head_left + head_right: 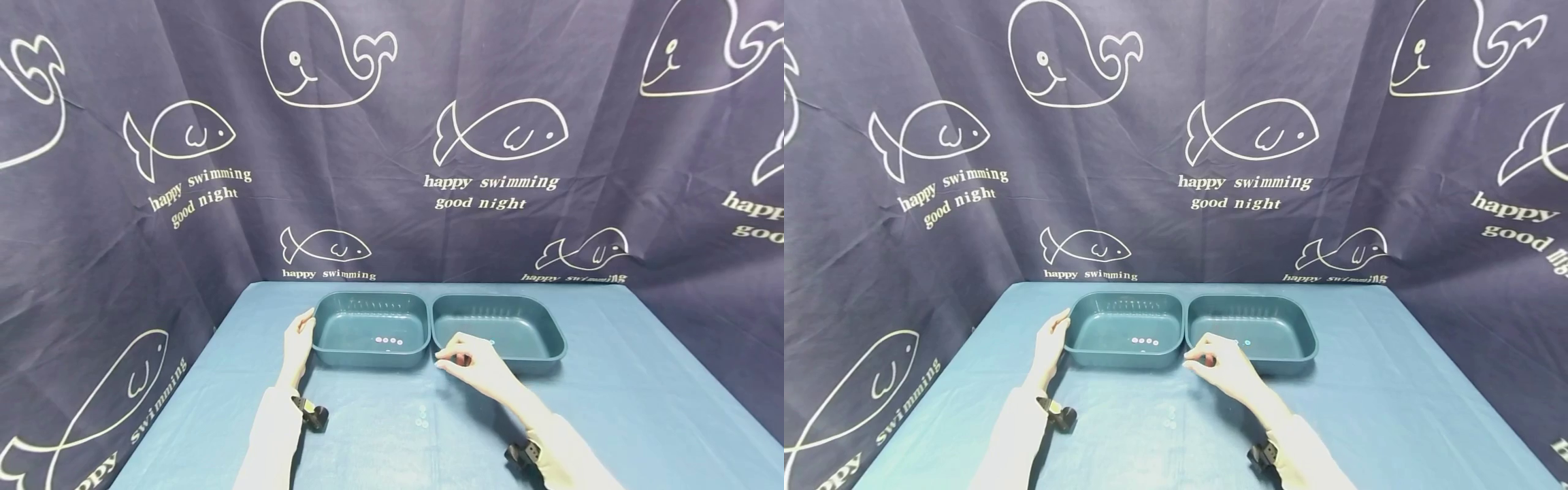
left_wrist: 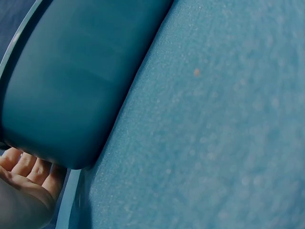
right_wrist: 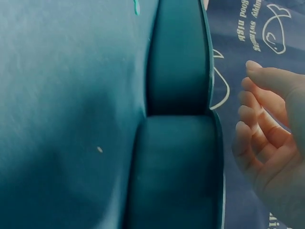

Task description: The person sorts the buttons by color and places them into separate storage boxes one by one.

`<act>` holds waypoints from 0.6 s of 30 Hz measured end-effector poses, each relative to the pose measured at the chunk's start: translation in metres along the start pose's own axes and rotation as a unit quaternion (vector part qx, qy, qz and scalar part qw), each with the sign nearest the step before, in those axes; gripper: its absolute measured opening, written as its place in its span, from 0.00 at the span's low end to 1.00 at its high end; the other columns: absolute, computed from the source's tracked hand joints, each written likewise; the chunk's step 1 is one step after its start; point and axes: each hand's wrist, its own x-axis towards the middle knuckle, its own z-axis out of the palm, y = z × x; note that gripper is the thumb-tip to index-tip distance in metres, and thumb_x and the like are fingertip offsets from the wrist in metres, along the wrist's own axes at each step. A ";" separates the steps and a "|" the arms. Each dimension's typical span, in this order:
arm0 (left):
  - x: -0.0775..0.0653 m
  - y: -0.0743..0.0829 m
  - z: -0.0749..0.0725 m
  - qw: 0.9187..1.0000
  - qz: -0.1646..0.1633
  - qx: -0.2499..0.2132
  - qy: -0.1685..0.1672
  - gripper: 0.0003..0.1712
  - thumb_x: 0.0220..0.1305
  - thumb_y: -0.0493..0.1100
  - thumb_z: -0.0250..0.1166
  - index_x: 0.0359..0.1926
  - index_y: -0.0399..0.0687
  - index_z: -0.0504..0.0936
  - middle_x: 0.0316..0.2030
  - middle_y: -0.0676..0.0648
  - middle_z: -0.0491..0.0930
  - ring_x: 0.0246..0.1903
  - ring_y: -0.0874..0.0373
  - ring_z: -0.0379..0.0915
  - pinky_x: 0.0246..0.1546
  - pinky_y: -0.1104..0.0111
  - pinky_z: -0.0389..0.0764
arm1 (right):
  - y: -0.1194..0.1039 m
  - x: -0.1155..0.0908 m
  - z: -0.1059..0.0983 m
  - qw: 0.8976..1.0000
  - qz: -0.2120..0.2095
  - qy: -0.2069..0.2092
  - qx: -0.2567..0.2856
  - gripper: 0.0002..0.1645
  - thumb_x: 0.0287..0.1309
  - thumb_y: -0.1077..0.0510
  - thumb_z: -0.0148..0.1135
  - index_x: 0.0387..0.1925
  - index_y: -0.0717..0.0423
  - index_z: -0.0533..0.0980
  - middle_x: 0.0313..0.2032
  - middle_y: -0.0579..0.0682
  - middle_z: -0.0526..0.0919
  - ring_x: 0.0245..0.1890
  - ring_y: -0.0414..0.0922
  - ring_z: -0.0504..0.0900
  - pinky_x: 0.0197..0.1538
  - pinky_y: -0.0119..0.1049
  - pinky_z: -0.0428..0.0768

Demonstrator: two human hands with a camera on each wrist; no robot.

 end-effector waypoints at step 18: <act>-0.001 0.002 -0.001 1.000 -0.002 0.004 -0.002 0.21 0.69 0.36 0.51 0.61 0.32 0.69 0.61 0.33 0.69 0.62 0.40 0.65 0.65 0.54 0.65 | -0.002 -0.006 0.023 0.997 -0.044 -0.052 0.047 0.06 0.46 0.61 0.71 0.30 0.56 0.84 0.24 0.42 0.78 0.19 0.37 0.70 0.21 0.28 0.70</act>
